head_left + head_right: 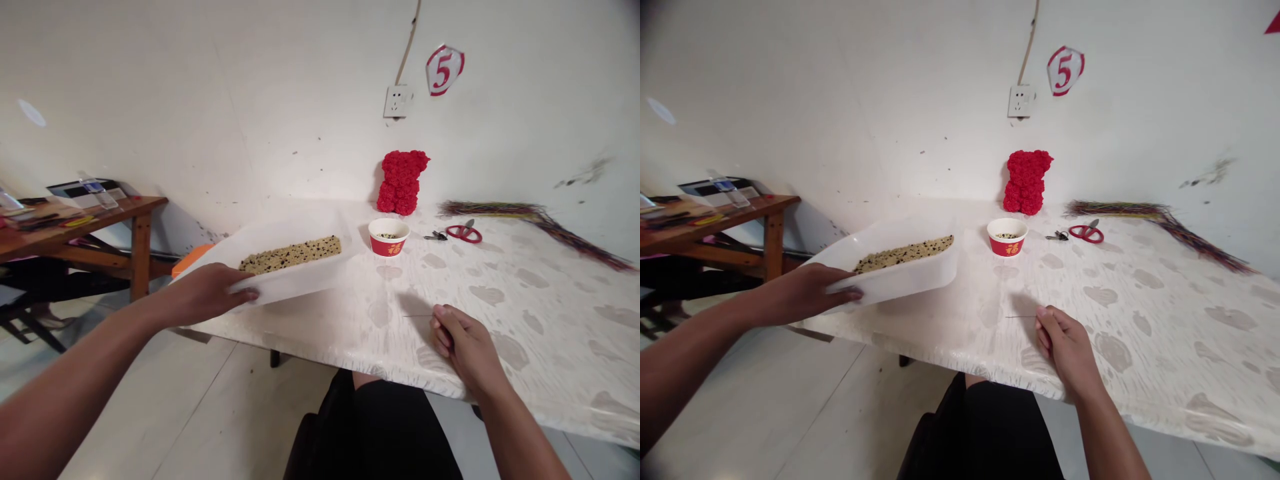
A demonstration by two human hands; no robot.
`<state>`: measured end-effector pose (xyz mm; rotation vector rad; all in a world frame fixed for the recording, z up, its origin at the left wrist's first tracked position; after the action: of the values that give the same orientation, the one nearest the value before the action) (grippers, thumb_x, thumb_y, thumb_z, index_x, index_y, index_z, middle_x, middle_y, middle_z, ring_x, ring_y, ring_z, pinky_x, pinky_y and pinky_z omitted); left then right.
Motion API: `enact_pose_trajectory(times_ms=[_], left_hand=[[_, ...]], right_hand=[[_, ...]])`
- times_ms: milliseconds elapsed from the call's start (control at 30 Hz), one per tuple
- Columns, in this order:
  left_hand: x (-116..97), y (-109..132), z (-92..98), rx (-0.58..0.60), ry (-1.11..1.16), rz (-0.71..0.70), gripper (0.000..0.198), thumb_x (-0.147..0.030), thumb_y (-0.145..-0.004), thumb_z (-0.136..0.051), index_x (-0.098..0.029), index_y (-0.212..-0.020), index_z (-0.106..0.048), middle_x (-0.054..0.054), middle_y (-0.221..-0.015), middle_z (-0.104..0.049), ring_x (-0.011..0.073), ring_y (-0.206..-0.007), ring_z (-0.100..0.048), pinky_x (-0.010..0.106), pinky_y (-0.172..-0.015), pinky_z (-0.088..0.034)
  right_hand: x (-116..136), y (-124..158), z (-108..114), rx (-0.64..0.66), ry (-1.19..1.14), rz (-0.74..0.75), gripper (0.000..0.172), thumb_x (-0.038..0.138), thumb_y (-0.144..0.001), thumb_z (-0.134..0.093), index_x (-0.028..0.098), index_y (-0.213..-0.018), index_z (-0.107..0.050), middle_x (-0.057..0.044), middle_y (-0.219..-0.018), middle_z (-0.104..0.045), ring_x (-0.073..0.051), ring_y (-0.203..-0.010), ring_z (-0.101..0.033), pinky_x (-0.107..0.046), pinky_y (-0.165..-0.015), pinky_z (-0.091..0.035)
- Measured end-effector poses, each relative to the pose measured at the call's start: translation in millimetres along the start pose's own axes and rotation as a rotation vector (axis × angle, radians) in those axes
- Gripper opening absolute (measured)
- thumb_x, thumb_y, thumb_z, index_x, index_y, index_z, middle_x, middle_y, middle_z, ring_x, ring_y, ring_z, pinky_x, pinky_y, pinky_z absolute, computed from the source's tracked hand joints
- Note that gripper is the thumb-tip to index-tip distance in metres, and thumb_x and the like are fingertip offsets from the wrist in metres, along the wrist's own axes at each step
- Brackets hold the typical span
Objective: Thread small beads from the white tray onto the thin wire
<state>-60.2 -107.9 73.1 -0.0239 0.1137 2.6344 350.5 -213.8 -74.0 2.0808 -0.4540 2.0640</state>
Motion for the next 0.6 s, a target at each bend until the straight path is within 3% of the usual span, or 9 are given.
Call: enact_pose_trajectory(times_ms=[167,267,333,600], left_hand=[[-12.9,4.3,-1.1,0.017,-0.109,-0.144,0.026,-0.038,-0.096,-0.046,-0.023,-0.083,-0.063,0.001,-0.083,-0.07,0.02,-0.078,-0.066,0.031,-0.071,-0.042],[-21.4,6.9,-1.7,0.056,-0.162,-0.164,0.017,-0.026,-0.092,-0.051,-0.025,-0.094,-0.068,0.003,-0.089,-0.071,0.0226,-0.084,-0.068,0.033,-0.072,-0.042],[-26.0,7.2,-2.1,0.062,-0.189,-0.167,0.021,-0.02,-0.087,-0.055,-0.026,-0.101,-0.07,0.004,-0.093,-0.072,0.0246,-0.088,-0.068,0.034,-0.072,-0.042],[-31.0,6.8,-7.8,0.042,-0.15,-0.222,0.015,-0.021,-0.089,-0.054,-0.024,-0.091,-0.068,0.003,-0.085,-0.069,0.0212,-0.08,-0.066,0.033,-0.07,-0.043]], right_hand=[[-0.5,-0.5,-0.1,0.001,-0.012,-0.002,0.046,0.059,-0.088,-0.065,0.022,-0.064,-0.053,0.004,-0.05,-0.041,-0.011,-0.043,-0.037,-0.028,-0.042,-0.031],[-1.6,-1.3,0.3,0.006,-0.027,-0.01,0.045,0.058,-0.088,-0.066,0.022,-0.066,-0.055,0.004,-0.05,-0.04,-0.011,-0.043,-0.037,-0.028,-0.041,-0.031],[-1.9,-1.7,0.7,0.002,-0.032,-0.011,0.044,0.058,-0.088,-0.067,0.022,-0.066,-0.055,0.004,-0.05,-0.04,-0.011,-0.043,-0.037,-0.028,-0.041,-0.03],[-2.4,-1.9,0.8,0.0,-0.056,-0.012,0.044,0.055,-0.089,-0.067,0.022,-0.064,-0.054,0.004,-0.052,-0.039,-0.011,-0.044,-0.037,-0.028,-0.042,-0.029]])
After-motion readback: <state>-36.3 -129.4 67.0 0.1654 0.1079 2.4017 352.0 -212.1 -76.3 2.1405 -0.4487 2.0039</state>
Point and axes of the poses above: each hand's wrist, its own y-axis away from the middle knuckle, its own z-axis out of the back of the hand, x = y × z, the point moved 2 cm from there along -y, towards the middle knuckle
